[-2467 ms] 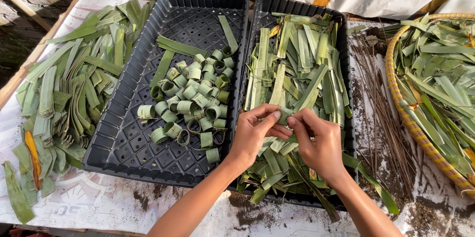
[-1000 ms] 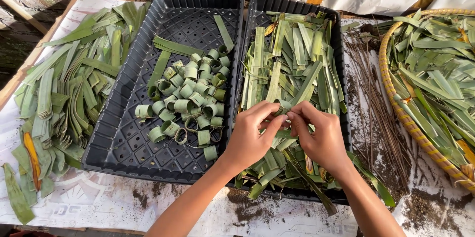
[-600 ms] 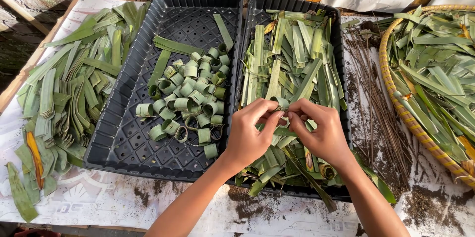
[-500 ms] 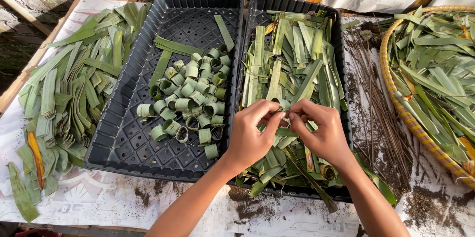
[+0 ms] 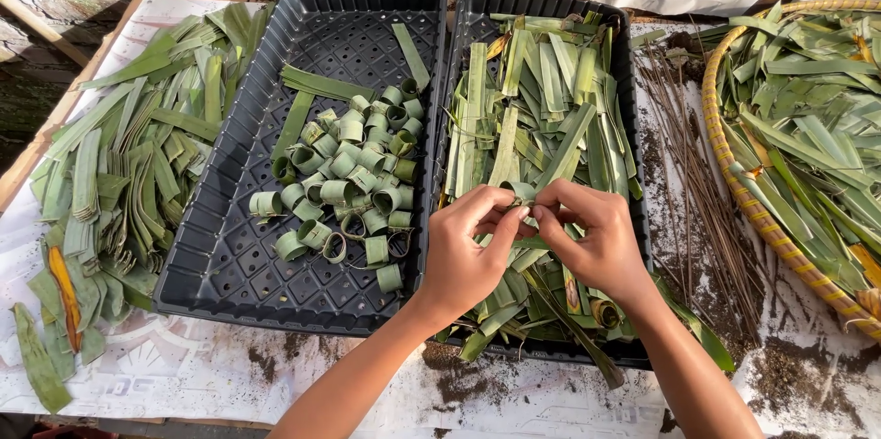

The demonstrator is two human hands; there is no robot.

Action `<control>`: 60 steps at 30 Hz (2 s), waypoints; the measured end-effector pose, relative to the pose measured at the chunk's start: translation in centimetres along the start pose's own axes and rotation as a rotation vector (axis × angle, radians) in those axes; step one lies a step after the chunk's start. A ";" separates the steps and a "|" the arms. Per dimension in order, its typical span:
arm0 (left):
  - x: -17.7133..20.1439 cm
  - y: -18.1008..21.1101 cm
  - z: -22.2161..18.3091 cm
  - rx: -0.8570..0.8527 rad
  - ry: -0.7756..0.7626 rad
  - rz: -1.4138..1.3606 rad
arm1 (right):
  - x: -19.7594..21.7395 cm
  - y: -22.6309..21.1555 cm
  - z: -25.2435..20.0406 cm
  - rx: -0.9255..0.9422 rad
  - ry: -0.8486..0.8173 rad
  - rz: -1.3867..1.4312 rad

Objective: Folding and rolling long green leaves into small circular containers and placing them in a tray.

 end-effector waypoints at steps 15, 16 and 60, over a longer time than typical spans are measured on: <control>-1.9 -2.0 -2.8 -0.443 -0.009 0.614 | -1.1 -0.9 -1.3 -0.054 0.097 -0.143; -1.9 -2.2 -2.6 -0.437 -0.008 0.613 | -1.3 -0.5 -1.2 -0.057 0.093 -0.143; -0.6 -0.7 -0.2 0.204 0.001 -0.425 | 0.3 -3.4 -1.1 0.062 0.155 -0.031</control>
Point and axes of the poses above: each hand's wrist, its own z-axis towards the middle knuckle, its own x-axis out of the back of the hand, y = z × x, the point moved 3 cm from there along z, towards the middle knuckle, and after that the axes turned 5 degrees about -y, right-handed, at the moved point
